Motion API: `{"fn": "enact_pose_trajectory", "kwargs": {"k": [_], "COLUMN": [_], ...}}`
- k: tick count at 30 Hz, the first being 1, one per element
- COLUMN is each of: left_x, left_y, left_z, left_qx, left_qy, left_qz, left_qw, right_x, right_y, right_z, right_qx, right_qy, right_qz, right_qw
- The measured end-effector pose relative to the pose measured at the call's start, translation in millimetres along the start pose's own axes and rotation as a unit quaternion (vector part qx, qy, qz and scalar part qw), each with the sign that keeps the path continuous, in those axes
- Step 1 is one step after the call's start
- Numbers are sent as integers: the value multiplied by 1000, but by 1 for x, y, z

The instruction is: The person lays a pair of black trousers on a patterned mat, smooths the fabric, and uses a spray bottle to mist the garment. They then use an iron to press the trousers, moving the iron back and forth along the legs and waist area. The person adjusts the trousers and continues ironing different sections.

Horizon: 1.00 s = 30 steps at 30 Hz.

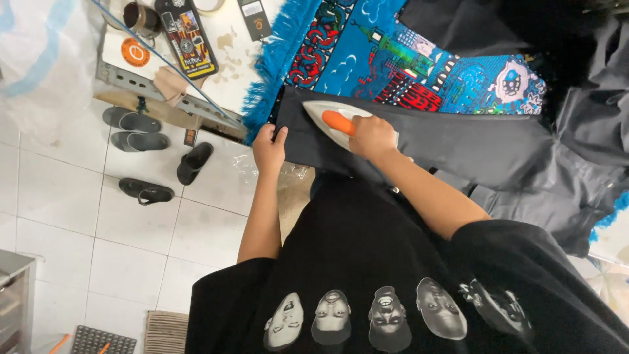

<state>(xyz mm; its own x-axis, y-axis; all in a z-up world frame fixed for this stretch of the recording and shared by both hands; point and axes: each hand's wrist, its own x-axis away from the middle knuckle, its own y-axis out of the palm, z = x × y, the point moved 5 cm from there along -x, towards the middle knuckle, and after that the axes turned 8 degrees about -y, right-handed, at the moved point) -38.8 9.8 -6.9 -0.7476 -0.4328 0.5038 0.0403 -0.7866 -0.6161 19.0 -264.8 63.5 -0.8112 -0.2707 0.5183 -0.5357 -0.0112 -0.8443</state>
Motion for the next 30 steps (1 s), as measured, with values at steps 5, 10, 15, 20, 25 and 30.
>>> {"fn": "enact_pose_trajectory", "kwargs": {"k": [5,10,15,20,25,30], "left_x": [-3,7,13,9,1,-1], "left_y": [0,-3,-3,1,-3,-5], "left_z": [4,14,20,13,17,14], "left_qx": [-40,-98,-67,-41,-28,-14], "left_qy": [0,-21,-9,11,43,57], "left_qz": [-17,-14,3,10,33,22], "left_qw": [999,995,998,999,998,998], "right_x": [2,-23,30,20,6,26], "right_y": [-2,8,-13,-7,-53,-18], "right_z": [-4,-17,10,4,-46,-42], "right_qx": [4,-11,23,-3,-169,-252], "right_qy": [5,0,9,7,-47,11], "right_qz": [6,43,3,-26,-29,-36], "right_qw": [1000,999,1000,1000,984,967]}}
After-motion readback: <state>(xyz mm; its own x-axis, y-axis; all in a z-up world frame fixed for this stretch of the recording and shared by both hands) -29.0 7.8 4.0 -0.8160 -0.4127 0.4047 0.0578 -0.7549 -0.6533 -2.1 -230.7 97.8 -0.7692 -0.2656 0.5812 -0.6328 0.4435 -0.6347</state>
